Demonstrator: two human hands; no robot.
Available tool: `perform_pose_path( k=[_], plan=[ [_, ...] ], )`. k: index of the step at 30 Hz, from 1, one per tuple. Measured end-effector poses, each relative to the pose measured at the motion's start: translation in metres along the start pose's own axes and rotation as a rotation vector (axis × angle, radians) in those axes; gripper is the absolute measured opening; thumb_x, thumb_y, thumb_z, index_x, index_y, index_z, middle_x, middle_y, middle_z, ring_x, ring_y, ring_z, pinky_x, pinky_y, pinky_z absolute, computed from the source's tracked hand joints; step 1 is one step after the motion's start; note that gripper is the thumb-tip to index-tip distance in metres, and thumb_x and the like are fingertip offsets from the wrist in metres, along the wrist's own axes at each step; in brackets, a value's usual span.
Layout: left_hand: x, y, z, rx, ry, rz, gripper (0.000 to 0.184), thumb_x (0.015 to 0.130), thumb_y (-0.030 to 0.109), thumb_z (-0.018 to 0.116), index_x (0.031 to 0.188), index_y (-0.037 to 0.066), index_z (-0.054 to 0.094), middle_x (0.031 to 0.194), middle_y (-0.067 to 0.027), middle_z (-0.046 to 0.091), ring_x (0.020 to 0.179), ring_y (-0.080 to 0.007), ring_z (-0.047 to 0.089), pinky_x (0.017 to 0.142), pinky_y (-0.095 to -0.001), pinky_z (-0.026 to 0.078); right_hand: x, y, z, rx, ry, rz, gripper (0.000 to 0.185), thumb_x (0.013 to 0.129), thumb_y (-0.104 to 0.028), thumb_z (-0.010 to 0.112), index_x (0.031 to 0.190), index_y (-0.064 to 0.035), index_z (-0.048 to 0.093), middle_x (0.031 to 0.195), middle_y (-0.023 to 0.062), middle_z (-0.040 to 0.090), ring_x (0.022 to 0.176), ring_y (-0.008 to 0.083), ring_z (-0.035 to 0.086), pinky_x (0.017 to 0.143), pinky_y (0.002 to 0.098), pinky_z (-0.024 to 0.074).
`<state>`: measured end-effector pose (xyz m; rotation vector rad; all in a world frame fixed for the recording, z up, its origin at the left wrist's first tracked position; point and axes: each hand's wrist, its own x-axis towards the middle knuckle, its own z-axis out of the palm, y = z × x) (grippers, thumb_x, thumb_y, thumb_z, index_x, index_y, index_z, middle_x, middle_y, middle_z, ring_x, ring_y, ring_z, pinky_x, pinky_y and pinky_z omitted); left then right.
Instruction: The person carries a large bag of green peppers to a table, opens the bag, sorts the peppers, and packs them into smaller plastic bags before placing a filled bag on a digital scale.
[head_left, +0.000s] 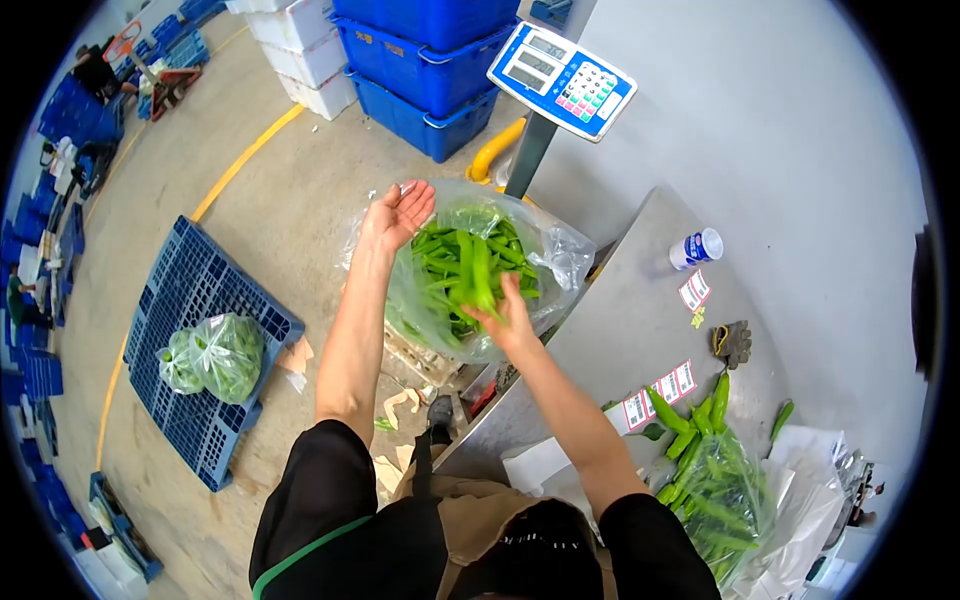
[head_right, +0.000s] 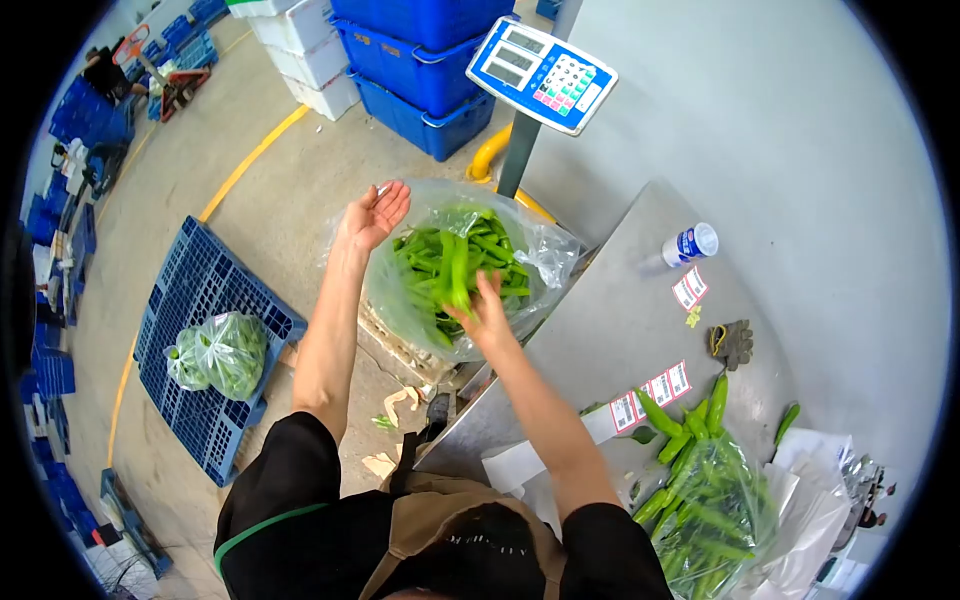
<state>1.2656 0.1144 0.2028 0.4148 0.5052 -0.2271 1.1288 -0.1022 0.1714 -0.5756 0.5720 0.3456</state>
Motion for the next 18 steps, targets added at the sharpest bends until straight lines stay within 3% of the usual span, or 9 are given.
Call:
perform_pose_path(
  k=[2,5,7,9,10,12,13,16,18],
  plan=[
    [-0.003,-0.002,0.003,0.006,-0.007,0.004,0.032,0.098,0.023,0.038,0.112,-0.003,0.051,0.115,-0.0192,0.058,0.11,-0.0337,0.055,0.094,-0.047,0.045,0.019,0.003,0.003,-0.211,0.2,0.107,0.061,0.09,-0.027,0.058,0.141,-0.0214,0.024,0.123,0.0151,0.049,0.109,0.0329,0.054,0.091,0.0459,0.0449],
    [0.001,-0.001,-0.009,0.031,-0.02,0.009,0.033,0.098,0.024,0.039,0.112,-0.003,0.051,0.116,-0.0184,0.058,0.111,-0.0332,0.055,0.093,-0.0466,0.046,-0.003,0.014,-0.034,-0.442,-0.266,0.066,0.072,0.087,-0.024,0.063,0.143,-0.0144,0.018,0.118,0.0157,0.053,0.103,0.0301,0.058,0.084,0.0392,0.0488],
    [0.005,-0.003,-0.017,0.045,-0.029,-0.008,0.034,0.098,0.026,0.04,0.111,-0.002,0.052,0.114,-0.0179,0.059,0.108,-0.0328,0.056,0.09,-0.0453,0.047,-0.053,0.008,-0.042,-0.358,-0.382,0.131,0.053,0.09,-0.017,0.058,0.136,-0.0059,0.036,0.113,0.0158,0.056,0.097,0.0293,0.061,0.084,0.0385,0.0497],
    [0.02,-0.004,-0.039,0.131,-0.075,-0.031,0.032,0.096,0.024,0.043,0.111,-0.002,0.054,0.115,-0.0171,0.059,0.108,-0.0312,0.056,0.091,-0.0438,0.047,-0.107,-0.002,-0.066,-0.301,-0.395,0.113,0.042,0.092,-0.015,0.053,0.131,-0.0047,0.042,0.106,0.0155,0.059,0.092,0.0281,0.062,0.083,0.0376,0.0499],
    [0.061,-0.002,-0.085,-0.037,-0.442,-0.172,0.028,0.093,0.02,0.047,0.11,-0.001,0.057,0.115,-0.016,0.06,0.107,-0.029,0.057,0.091,-0.0425,0.047,-0.131,-0.015,-0.076,-0.299,-0.39,0.051,0.041,0.092,-0.015,0.053,0.13,-0.0044,0.043,0.105,0.0158,0.059,0.091,0.0283,0.062,0.082,0.0389,0.0496],
    [0.043,-0.01,-0.069,0.181,-0.211,-0.113,0.026,0.09,0.016,0.052,0.111,0.001,0.058,0.115,-0.0146,0.06,0.107,-0.0279,0.057,0.093,-0.0428,0.046,-0.197,-0.029,-0.104,-0.279,-0.312,-0.119,0.039,0.092,-0.015,0.052,0.128,-0.0037,0.045,0.105,0.0163,0.06,0.09,0.0287,0.062,0.082,0.0414,0.049],
    [0.084,-0.002,-0.108,0.057,-0.242,-0.202,0.027,0.09,0.015,0.053,0.112,0.001,0.058,0.116,-0.0143,0.06,0.109,-0.0277,0.055,0.095,-0.0428,0.045,-0.222,-0.035,-0.119,-0.26,-0.248,-0.219,0.033,0.09,-0.012,0.053,0.122,-0.0035,0.051,0.104,0.0164,0.061,0.084,0.028,0.062,0.078,0.04,0.0495],
    [0.073,-0.009,-0.099,0.15,-0.653,-0.305,0.043,0.087,0.024,0.06,0.122,0.001,0.051,0.125,-0.0135,0.054,0.116,-0.0262,0.05,0.1,-0.0401,0.041,-0.295,-0.06,-0.16,-0.074,-0.098,-0.461,0.029,0.087,-0.006,0.054,0.116,-0.0024,0.054,0.097,0.015,0.062,0.08,0.0251,0.062,0.074,0.0387,0.0505],
    [0.027,-0.041,-0.047,0.119,-0.056,-0.152,0.047,0.086,0.029,0.062,0.123,0.002,0.05,0.124,-0.0129,0.055,0.114,-0.0243,0.052,0.096,-0.0365,0.044,-0.335,-0.07,-0.192,0.028,0.11,-0.586,0.024,0.082,-0.001,0.052,0.105,-0.0014,0.058,0.091,0.0155,0.063,0.075,0.0257,0.062,0.071,0.0396,0.051]
  ],
)
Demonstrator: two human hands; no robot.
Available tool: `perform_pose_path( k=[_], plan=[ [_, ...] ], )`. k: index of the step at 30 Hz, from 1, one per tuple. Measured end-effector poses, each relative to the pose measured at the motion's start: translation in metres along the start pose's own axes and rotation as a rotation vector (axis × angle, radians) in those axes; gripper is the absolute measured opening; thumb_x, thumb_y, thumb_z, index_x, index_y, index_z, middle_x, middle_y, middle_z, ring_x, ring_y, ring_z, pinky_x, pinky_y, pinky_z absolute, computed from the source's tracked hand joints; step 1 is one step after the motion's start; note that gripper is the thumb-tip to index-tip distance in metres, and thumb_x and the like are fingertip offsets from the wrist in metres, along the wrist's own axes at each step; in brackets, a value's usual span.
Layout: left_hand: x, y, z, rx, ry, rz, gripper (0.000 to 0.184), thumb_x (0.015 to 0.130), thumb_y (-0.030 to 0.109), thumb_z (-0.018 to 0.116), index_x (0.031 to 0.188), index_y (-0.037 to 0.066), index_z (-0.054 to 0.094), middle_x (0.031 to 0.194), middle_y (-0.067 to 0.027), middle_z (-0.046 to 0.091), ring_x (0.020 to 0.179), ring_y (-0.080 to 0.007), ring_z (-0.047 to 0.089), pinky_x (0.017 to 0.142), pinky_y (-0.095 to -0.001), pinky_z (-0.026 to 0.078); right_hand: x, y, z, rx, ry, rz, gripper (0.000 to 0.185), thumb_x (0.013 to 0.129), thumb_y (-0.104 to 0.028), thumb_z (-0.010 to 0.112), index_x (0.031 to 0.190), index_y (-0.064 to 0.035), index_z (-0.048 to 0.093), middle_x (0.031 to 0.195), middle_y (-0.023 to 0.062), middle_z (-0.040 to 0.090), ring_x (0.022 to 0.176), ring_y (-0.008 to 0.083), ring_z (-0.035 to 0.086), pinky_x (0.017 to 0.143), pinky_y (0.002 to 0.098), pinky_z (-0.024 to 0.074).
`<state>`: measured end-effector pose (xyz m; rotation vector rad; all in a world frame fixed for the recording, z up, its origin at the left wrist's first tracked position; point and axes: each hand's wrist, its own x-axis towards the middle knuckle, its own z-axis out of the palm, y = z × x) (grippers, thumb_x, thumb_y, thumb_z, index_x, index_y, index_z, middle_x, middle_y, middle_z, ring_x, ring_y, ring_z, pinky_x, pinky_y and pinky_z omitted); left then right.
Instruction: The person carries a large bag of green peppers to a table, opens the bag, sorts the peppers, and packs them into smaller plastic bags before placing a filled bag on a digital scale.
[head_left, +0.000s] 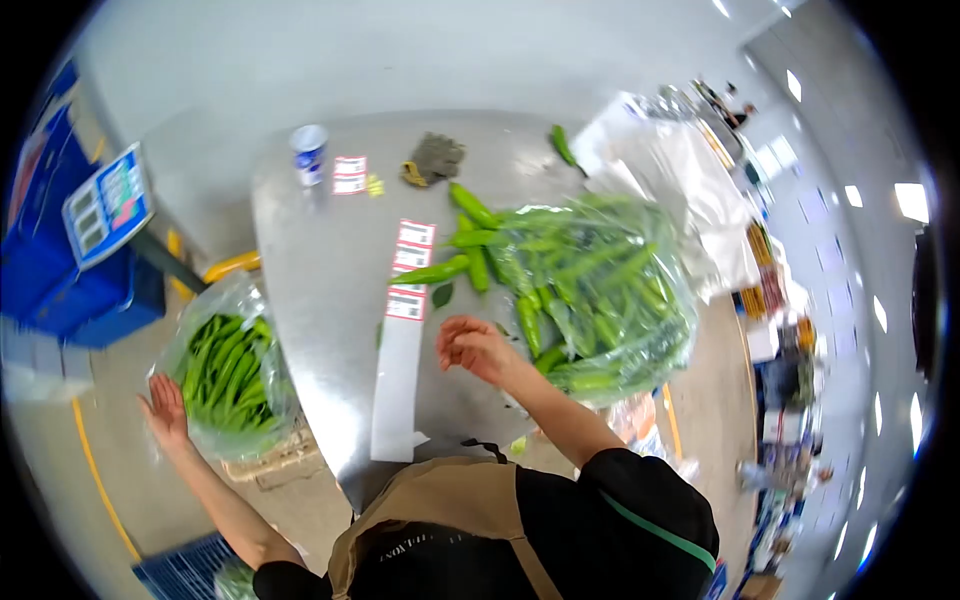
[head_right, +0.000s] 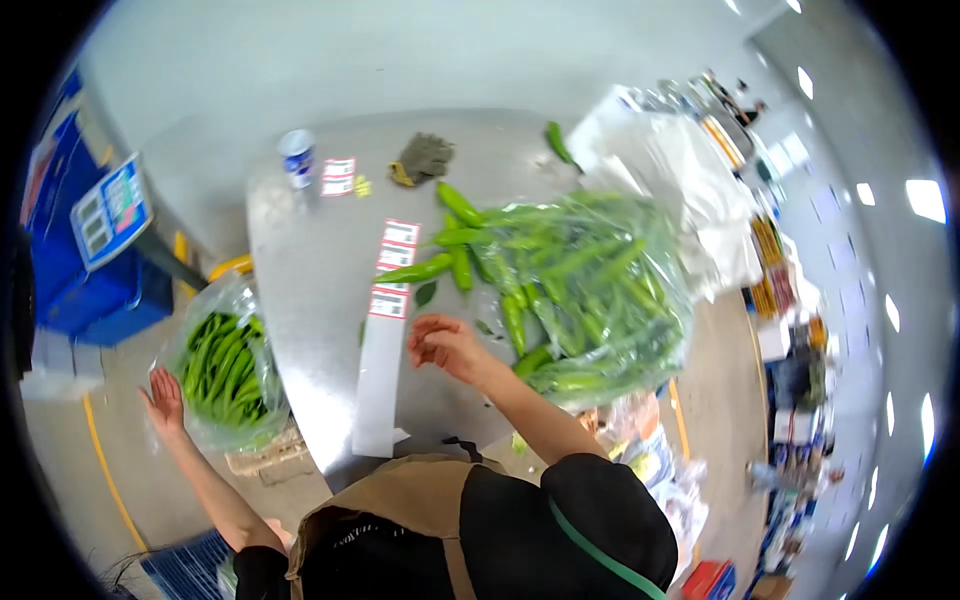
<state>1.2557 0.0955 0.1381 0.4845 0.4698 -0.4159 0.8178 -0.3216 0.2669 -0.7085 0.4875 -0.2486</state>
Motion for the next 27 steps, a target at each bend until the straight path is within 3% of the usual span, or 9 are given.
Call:
perform_pose_path(
  k=[3,5,8,10,12,16,22,25,27],
  plan=[
    [0.002,-0.038,0.007,0.088,-0.257,-0.077,0.043,0.088,0.029,0.061,0.12,0.003,0.052,0.12,-0.0109,0.057,0.109,-0.0211,0.055,0.091,-0.033,0.047,-0.029,-0.029,-0.061,-0.036,0.337,-0.083,0.023,0.079,0.003,0.049,0.1,0.0004,0.058,0.088,0.0159,0.063,0.07,0.0254,0.062,0.067,0.0403,0.052],
    [-0.035,-0.106,0.049,0.19,-0.644,-0.191,0.033,0.089,0.024,0.059,0.114,0.004,0.056,0.112,-0.0076,0.061,0.1,-0.017,0.058,0.083,-0.0306,0.049,-0.044,-0.044,-0.096,-0.128,0.62,-0.017,0.022,0.077,0.004,0.048,0.097,0.002,0.058,0.085,0.0163,0.063,0.067,0.0254,0.062,0.064,0.0405,0.0524],
    [-0.116,-0.24,0.117,0.364,-0.523,-0.525,0.023,0.087,0.016,0.061,0.108,0.005,0.058,0.098,-0.0064,0.063,0.085,-0.0162,0.059,0.073,-0.0279,0.05,-0.045,-0.067,-0.144,-0.479,0.904,-0.077,0.019,0.076,0.003,0.048,0.09,0.0058,0.059,0.083,0.0173,0.063,0.066,0.0275,0.063,0.062,0.0416,0.0523],
    [-0.161,-0.314,0.153,0.883,-0.6,-0.609,0.032,0.083,0.018,0.065,0.109,0.001,0.057,0.093,-0.0084,0.062,0.082,-0.0166,0.061,0.073,-0.0289,0.05,-0.04,-0.088,-0.175,-0.959,1.117,-0.073,0.024,0.078,0.002,0.049,0.098,0.0086,0.058,0.083,0.02,0.062,0.065,0.0289,0.062,0.059,0.0401,0.0507],
    [-0.175,-0.386,0.168,1.177,-0.726,-0.503,0.037,0.081,0.016,0.066,0.112,-0.002,0.055,0.09,-0.0103,0.063,0.082,-0.0178,0.061,0.072,-0.0308,0.05,-0.031,-0.109,-0.208,-1.384,1.186,-0.079,0.034,0.081,-0.003,0.051,0.112,0.0101,0.054,0.083,0.0221,0.062,0.066,0.0297,0.061,0.059,0.04,0.0494],
    [-0.153,-0.494,0.189,1.574,-1.198,0.64,0.054,0.069,0.02,0.075,0.112,-0.005,0.052,0.102,-0.0202,0.056,0.097,-0.0332,0.055,0.084,-0.0386,0.045,-0.015,-0.128,-0.218,-1.496,1.211,-0.264,0.053,0.083,-0.018,0.057,0.125,0.0113,0.042,0.097,0.0284,0.059,0.087,0.0382,0.059,0.074,0.0446,0.0477],
    [-0.149,-0.559,0.236,1.927,-1.085,0.916,0.071,0.061,0.029,0.081,0.116,0.0,0.047,0.115,-0.0195,0.046,0.103,-0.0397,0.048,0.087,-0.0448,0.042,0.012,-0.132,-0.203,-1.028,1.259,-0.207,0.089,0.078,-0.036,0.067,0.139,0.0074,0.019,0.131,0.0294,0.041,0.118,0.0381,0.044,0.096,0.0436,0.0369],
    [-0.152,-0.574,0.26,2.146,-0.994,0.515,0.074,0.059,0.034,0.082,0.115,0.001,0.048,0.116,-0.0179,0.045,0.107,-0.0384,0.046,0.088,-0.0492,0.039,0.012,-0.147,-0.215,-0.937,1.12,-0.225,0.093,0.075,-0.039,0.071,0.14,0.0055,0.02,0.136,0.0246,0.038,0.121,0.0357,0.041,0.1,0.0414,0.0325],
    [-0.162,-0.577,0.271,2.257,-1.003,0.624,0.073,0.058,0.038,0.082,0.113,0.003,0.05,0.116,-0.017,0.045,0.108,-0.0361,0.047,0.089,-0.0509,0.038,0.02,-0.147,-0.227,-0.991,1.035,-0.345,0.095,0.073,-0.041,0.073,0.139,0.0055,0.022,0.135,0.0231,0.04,0.121,0.0339,0.041,0.101,0.0412,0.0318]
  ],
)
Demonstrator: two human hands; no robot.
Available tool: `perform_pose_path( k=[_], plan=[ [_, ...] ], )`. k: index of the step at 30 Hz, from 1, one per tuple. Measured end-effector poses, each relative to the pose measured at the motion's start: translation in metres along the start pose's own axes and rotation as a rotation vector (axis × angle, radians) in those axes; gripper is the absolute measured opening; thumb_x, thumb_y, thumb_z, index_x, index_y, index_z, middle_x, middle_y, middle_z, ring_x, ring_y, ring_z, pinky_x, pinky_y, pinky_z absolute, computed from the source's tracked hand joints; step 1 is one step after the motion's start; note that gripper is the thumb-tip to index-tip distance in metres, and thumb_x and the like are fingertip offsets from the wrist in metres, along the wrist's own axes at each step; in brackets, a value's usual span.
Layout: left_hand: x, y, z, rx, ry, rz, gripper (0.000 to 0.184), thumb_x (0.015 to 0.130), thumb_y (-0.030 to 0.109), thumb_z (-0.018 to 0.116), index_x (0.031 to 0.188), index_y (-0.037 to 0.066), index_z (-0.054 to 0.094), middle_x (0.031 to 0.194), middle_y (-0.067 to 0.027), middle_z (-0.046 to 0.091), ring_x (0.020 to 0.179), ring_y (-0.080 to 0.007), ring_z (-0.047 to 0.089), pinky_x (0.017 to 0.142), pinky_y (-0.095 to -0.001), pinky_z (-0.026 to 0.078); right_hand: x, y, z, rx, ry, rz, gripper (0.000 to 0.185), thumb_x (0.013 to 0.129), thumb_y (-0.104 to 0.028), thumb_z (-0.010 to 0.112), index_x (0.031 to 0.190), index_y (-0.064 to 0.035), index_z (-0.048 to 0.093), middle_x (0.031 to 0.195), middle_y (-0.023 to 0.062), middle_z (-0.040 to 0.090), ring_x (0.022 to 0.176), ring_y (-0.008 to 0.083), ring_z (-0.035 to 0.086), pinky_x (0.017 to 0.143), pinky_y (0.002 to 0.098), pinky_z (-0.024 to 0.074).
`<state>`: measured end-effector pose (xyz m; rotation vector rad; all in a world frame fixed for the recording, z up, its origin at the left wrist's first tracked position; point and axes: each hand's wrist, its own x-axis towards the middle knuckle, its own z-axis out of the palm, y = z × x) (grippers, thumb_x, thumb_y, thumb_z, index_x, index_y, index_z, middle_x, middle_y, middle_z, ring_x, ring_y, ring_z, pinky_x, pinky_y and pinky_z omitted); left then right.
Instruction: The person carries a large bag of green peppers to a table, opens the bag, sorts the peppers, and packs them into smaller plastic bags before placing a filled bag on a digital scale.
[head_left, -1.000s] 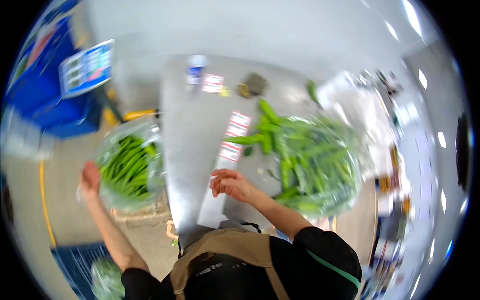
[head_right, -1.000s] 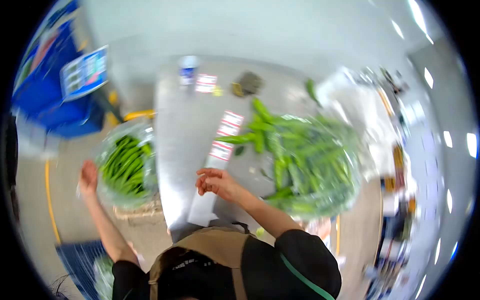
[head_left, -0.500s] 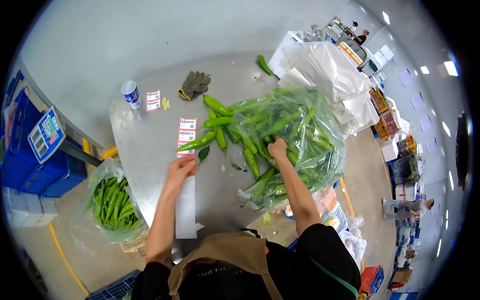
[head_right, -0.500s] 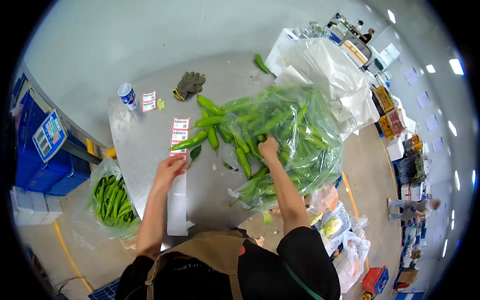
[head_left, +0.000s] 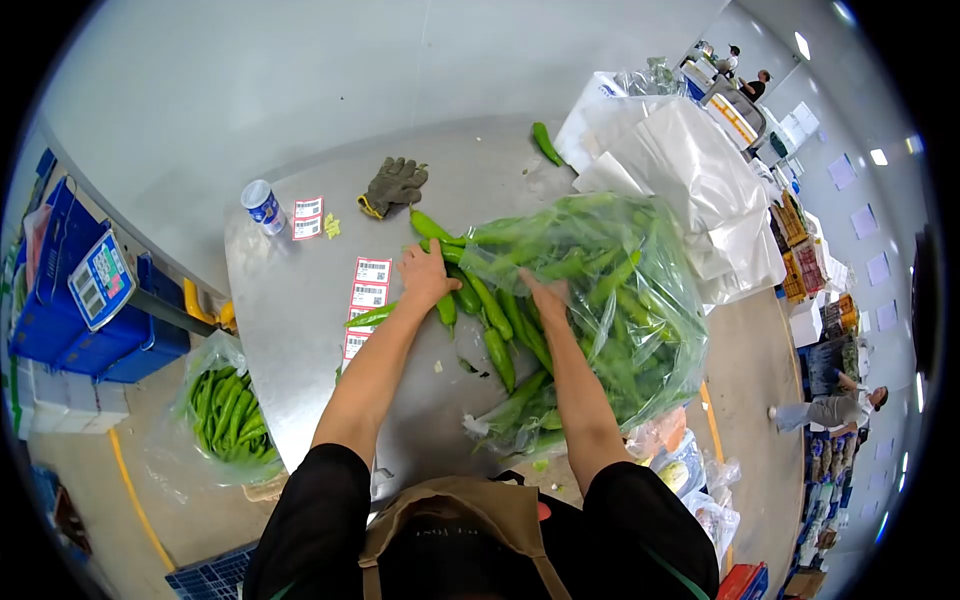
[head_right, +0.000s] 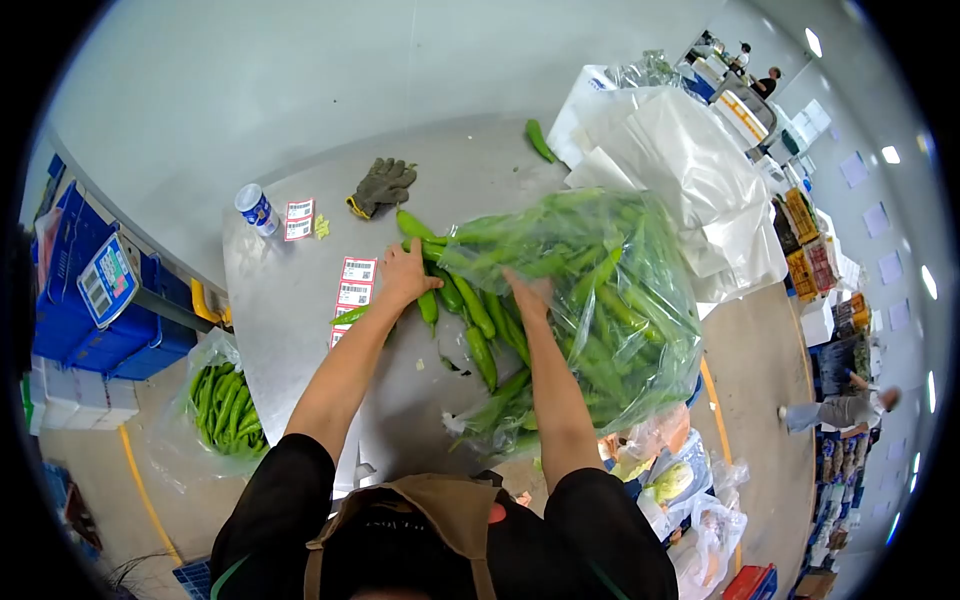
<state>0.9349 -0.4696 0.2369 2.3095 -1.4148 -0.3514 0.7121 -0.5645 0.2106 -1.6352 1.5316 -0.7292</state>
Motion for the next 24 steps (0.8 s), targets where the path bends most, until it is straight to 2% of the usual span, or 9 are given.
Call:
perform_pose_path(
  k=[3,6,9,10,13,17,19,20,24],
  plan=[
    [0.012,-0.001,0.007,0.186,-0.015,0.072,0.067,0.062,0.042,0.078,0.111,0.005,0.053,0.114,-0.0167,0.05,0.108,-0.0336,0.048,0.09,-0.0529,0.035,0.006,-0.014,0.01,0.092,0.134,0.437,0.088,0.073,-0.039,0.073,0.135,0.006,0.03,0.132,0.021,0.045,0.119,0.0299,0.044,0.1,0.0388,0.0328],
    [0.02,-0.006,0.011,0.192,-0.124,0.131,0.058,0.07,0.046,0.072,0.106,0.004,0.057,0.105,-0.019,0.058,0.102,-0.0351,0.054,0.086,-0.0506,0.04,0.04,0.034,0.017,0.314,0.156,0.358,0.077,0.068,-0.042,0.076,0.116,0.0116,0.049,0.124,0.0229,0.051,0.111,0.0331,0.05,0.093,0.0426,0.0412],
    [0.022,0.01,-0.015,0.073,-0.21,0.038,0.053,0.077,0.047,0.065,0.099,0.0,0.06,0.095,-0.0227,0.062,0.094,-0.0368,0.06,0.08,-0.0476,0.046,0.012,-0.037,-0.035,0.322,-0.3,0.421,0.063,0.068,-0.036,0.075,0.105,0.0112,0.054,0.109,0.0187,0.058,0.1,0.0287,0.054,0.085,0.0411,0.0432],
    [0.019,0.015,-0.024,0.026,-0.234,-0.017,0.052,0.08,0.047,0.062,0.098,-0.001,0.06,0.093,-0.024,0.064,0.092,-0.0371,0.061,0.078,-0.0469,0.047,-0.013,-0.061,-0.042,0.123,-0.189,0.35,0.048,0.068,-0.026,0.071,0.1,0.0066,0.057,0.095,0.0123,0.058,0.087,0.0225,0.054,0.075,0.0373,0.0438],
    [0.01,0.007,-0.026,-0.087,-0.29,-0.044,0.053,0.08,0.047,0.061,0.093,-0.004,0.06,0.089,-0.0262,0.063,0.084,-0.0406,0.062,0.074,-0.0456,0.05,-0.012,-0.028,-0.039,0.072,-0.447,0.302,0.042,0.067,-0.02,0.068,0.102,0.0024,0.058,0.09,0.0085,0.059,0.084,0.0193,0.055,0.071,0.0342,0.043],
    [-0.031,-0.004,-0.011,-0.197,-0.297,-0.071,0.052,0.08,0.044,0.062,0.095,-0.006,0.058,0.092,-0.0271,0.063,0.088,-0.0412,0.061,0.078,-0.0453,0.049,-0.013,0.002,-0.019,0.213,-0.401,0.185,0.044,0.073,-0.02,0.067,0.112,-0.0007,0.058,0.095,0.008,0.061,0.089,0.0216,0.056,0.074,0.0358,0.0445],
    [-0.045,0.014,-0.007,-0.246,-0.231,-0.155,0.052,0.079,0.042,0.063,0.097,-0.006,0.056,0.092,-0.0271,0.062,0.091,-0.0391,0.061,0.079,-0.0445,0.048,-0.017,-0.016,-0.019,-0.052,-0.421,0.038,0.05,0.074,-0.018,0.067,0.12,-0.0022,0.054,0.102,0.0092,0.06,0.094,0.0217,0.055,0.079,0.0362,0.0442],
    [-0.05,0.023,-0.007,-0.232,-0.234,-0.194,0.059,0.077,0.036,0.068,0.108,-0.009,0.045,0.094,-0.0274,0.061,0.091,-0.04,0.06,0.08,-0.044,0.049,-0.017,-0.025,-0.018,-0.183,-0.427,-0.041,0.054,0.075,-0.018,0.067,0.124,-0.0029,0.052,0.105,0.0098,0.059,0.096,0.0218,0.054,0.081,0.0363,0.0441],
    [-0.063,0.024,0.043,-0.367,0.009,-0.315,0.068,0.07,0.028,0.075,0.113,-0.009,0.037,0.097,-0.0285,0.059,0.094,-0.0385,0.06,0.083,-0.0428,0.048,-0.018,-0.025,-0.012,0.124,-0.6,-0.055,0.074,0.071,-0.017,0.073,0.134,-0.0016,0.038,0.119,0.0131,0.053,0.105,0.0226,0.051,0.09,0.0347,0.0409]
  ],
)
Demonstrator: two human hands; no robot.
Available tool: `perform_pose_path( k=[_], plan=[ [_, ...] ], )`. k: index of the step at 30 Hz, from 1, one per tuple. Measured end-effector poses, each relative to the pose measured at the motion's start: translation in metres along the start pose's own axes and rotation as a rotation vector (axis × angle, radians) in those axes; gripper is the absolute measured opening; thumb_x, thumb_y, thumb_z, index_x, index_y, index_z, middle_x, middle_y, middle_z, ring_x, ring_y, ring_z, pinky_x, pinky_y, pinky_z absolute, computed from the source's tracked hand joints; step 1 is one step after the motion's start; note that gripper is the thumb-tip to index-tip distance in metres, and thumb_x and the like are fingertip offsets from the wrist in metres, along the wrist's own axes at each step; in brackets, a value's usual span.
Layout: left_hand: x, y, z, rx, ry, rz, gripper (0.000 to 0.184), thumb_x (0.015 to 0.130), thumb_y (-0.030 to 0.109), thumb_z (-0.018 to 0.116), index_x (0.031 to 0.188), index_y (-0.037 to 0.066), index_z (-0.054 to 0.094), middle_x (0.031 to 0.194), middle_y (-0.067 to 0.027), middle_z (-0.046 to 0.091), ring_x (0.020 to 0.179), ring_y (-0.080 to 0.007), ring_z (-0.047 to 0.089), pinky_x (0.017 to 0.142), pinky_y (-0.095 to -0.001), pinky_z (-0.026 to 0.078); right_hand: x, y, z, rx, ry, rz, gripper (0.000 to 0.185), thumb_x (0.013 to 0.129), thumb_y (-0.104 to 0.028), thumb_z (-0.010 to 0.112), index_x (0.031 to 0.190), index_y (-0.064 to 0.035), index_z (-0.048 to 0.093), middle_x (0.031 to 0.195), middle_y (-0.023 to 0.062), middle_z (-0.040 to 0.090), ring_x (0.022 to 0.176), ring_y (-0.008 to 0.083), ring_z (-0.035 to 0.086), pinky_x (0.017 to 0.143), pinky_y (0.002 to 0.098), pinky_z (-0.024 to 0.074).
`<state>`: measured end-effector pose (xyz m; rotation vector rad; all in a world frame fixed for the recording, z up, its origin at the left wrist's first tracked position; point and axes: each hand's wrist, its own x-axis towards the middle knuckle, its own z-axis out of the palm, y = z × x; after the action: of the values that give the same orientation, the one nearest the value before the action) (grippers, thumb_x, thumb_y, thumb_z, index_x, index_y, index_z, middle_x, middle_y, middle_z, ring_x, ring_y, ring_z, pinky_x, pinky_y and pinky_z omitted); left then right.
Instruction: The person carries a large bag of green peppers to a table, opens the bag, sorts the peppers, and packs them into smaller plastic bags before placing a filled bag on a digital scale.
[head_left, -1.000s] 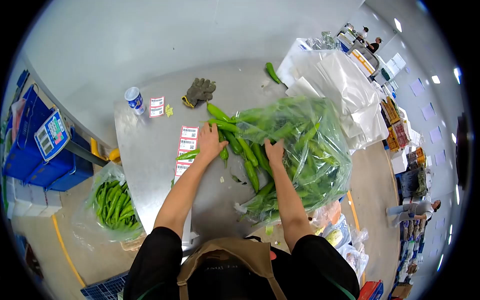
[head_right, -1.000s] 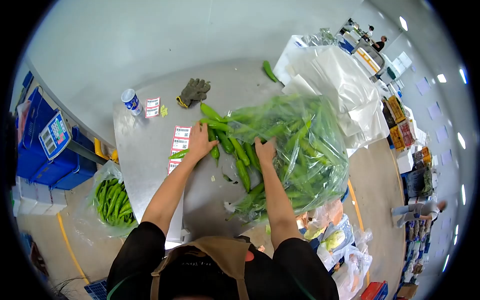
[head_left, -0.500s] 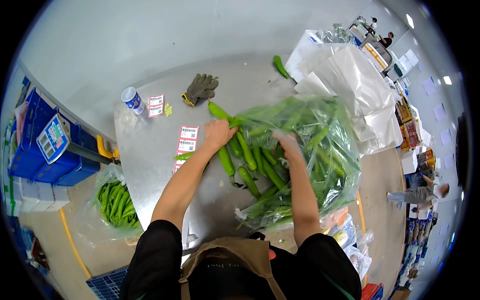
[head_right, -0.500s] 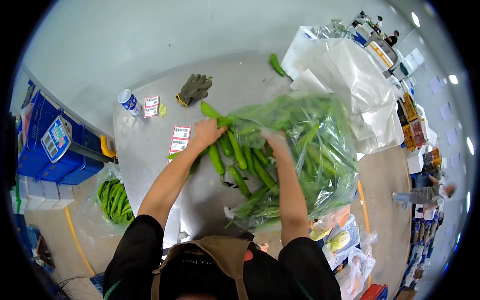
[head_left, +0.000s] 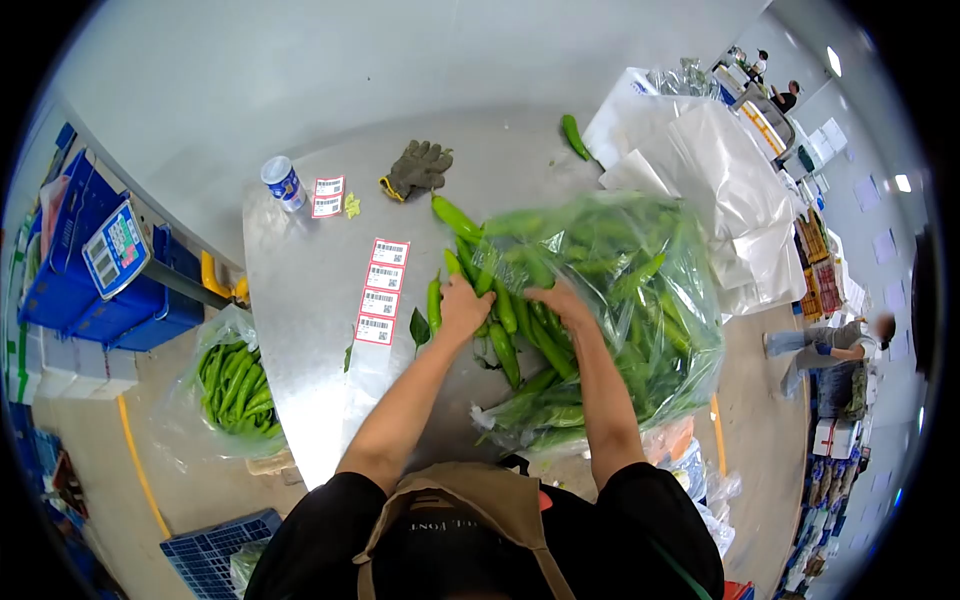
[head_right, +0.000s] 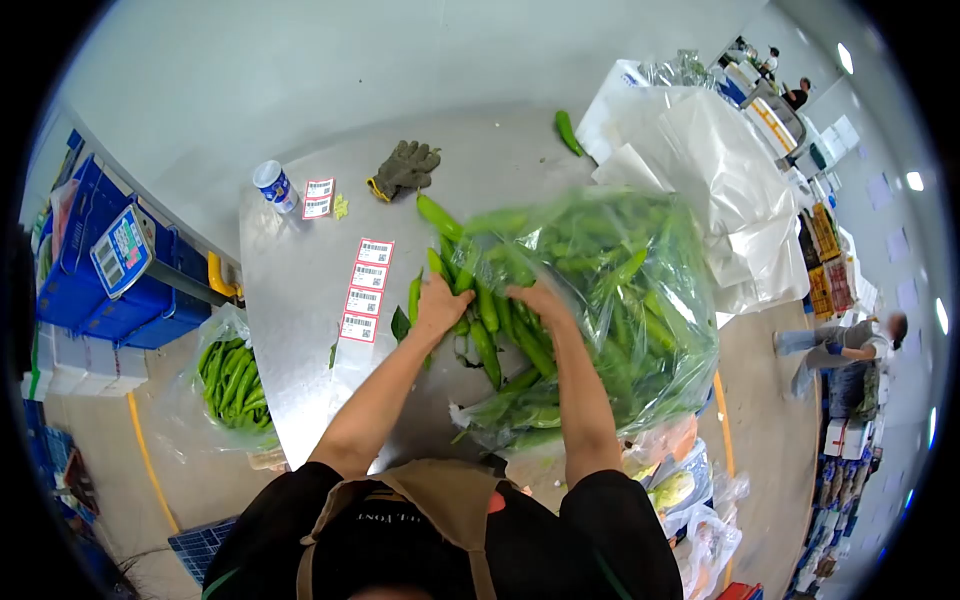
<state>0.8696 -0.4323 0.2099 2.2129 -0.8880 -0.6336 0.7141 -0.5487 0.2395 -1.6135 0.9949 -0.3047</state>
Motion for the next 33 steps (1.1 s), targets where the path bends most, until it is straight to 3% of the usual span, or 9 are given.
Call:
perform_pose_path(
  k=[3,5,7,11,17,20,23,24,33],
  plan=[
    [-0.013,0.005,-0.008,-0.322,0.045,-0.037,0.069,0.07,0.028,0.075,0.114,-0.008,0.037,0.1,-0.0291,0.059,0.094,-0.0381,0.06,0.082,-0.0434,0.047,-0.007,-0.001,0.003,0.09,0.03,0.133,0.084,0.068,-0.016,0.077,0.136,0.0014,0.032,0.125,0.0164,0.049,0.111,0.0252,0.049,0.094,0.0348,0.0393],
    [0.004,-0.007,0.006,-0.59,-0.15,-0.082,0.066,0.07,0.023,0.074,0.119,-0.007,0.039,0.102,-0.0217,0.06,0.092,-0.0289,0.061,0.08,-0.0379,0.048,-0.026,-0.038,0.008,0.197,0.013,0.326,0.091,0.066,-0.016,0.08,0.138,0.0043,0.028,0.13,0.0191,0.044,0.117,0.0274,0.046,0.095,0.0353,0.0383],
    [0.006,0.003,-0.003,-0.84,-0.403,-0.13,0.066,0.072,0.021,0.075,0.123,-0.005,0.041,0.105,-0.0152,0.061,0.093,-0.0226,0.06,0.081,-0.034,0.048,-0.017,-0.022,0.007,0.216,-0.108,0.314,0.097,0.066,-0.019,0.081,0.139,0.0064,0.021,0.134,0.0219,0.038,0.122,0.0299,0.041,0.098,0.0371,0.0366],
    [0.006,0.004,-0.012,-0.933,-0.372,-0.178,0.063,0.073,0.017,0.073,0.123,-0.003,0.041,0.106,-0.0148,0.059,0.093,-0.0237,0.06,0.079,-0.0352,0.051,-0.026,-0.016,0.012,0.322,-0.082,0.394,0.107,0.066,-0.022,0.082,0.141,0.0065,0.012,0.142,0.0247,0.026,0.128,0.0325,0.034,0.105,0.0398,0.0303],
    [-0.002,-0.012,-0.032,-1.089,-0.505,-0.252,0.066,0.073,0.015,0.072,0.126,-0.004,0.038,0.109,-0.0153,0.057,0.096,-0.0233,0.059,0.08,-0.035,0.05,-0.033,-0.021,0.035,0.336,0.057,0.347,0.091,0.066,-0.018,0.082,0.135,0.0078,0.029,0.129,0.0214,0.045,0.118,0.0281,0.047,0.096,0.0372,0.04],
    [-0.014,-0.022,-0.04,-1.132,-0.495,-0.231,0.067,0.074,0.011,0.071,0.13,-0.002,0.036,0.11,-0.0145,0.056,0.097,-0.0232,0.058,0.08,-0.0349,0.05,-0.036,-0.021,0.038,0.284,-0.12,0.263,0.1,0.065,-0.02,0.082,0.14,0.0049,0.022,0.138,0.0211,0.036,0.124,0.029,0.041,0.104,0.0386,0.0313],
    [-0.039,-0.031,-0.059,-1.19,-0.485,-0.188,0.074,0.072,0.007,0.071,0.134,0.002,0.031,0.113,-0.0143,0.054,0.099,-0.0242,0.058,0.083,-0.0372,0.05,-0.043,-0.013,0.051,0.292,-0.224,0.086,0.088,0.065,-0.015,0.082,0.136,0.0017,0.032,0.128,0.0144,0.048,0.115,0.0244,0.048,0.096,0.0365,0.039],
    [-0.049,-0.035,-0.06,-1.26,-0.444,-0.12,0.074,0.071,0.002,0.07,0.135,0.004,0.032,0.117,-0.0127,0.053,0.104,-0.0225,0.055,0.087,-0.0365,0.048,-0.05,-0.018,0.061,0.309,-0.179,-0.025,0.071,0.066,-0.011,0.08,0.127,0.0014,0.044,0.115,0.0097,0.057,0.104,0.0201,0.054,0.09,0.0326,0.0428],
    [-0.096,-0.049,-0.107,-1.275,-0.284,0.323,0.082,0.069,0.002,0.073,0.138,0.005,0.029,0.127,-0.0064,0.045,0.119,-0.0174,0.042,0.102,-0.0328,0.033,-0.093,-0.06,0.1,0.011,-0.074,-0.419,0.091,0.064,-0.014,0.08,0.137,0.0019,0.028,0.114,0.0142,0.055,0.105,0.0203,0.054,0.088,0.0326,0.0447]
  ],
)
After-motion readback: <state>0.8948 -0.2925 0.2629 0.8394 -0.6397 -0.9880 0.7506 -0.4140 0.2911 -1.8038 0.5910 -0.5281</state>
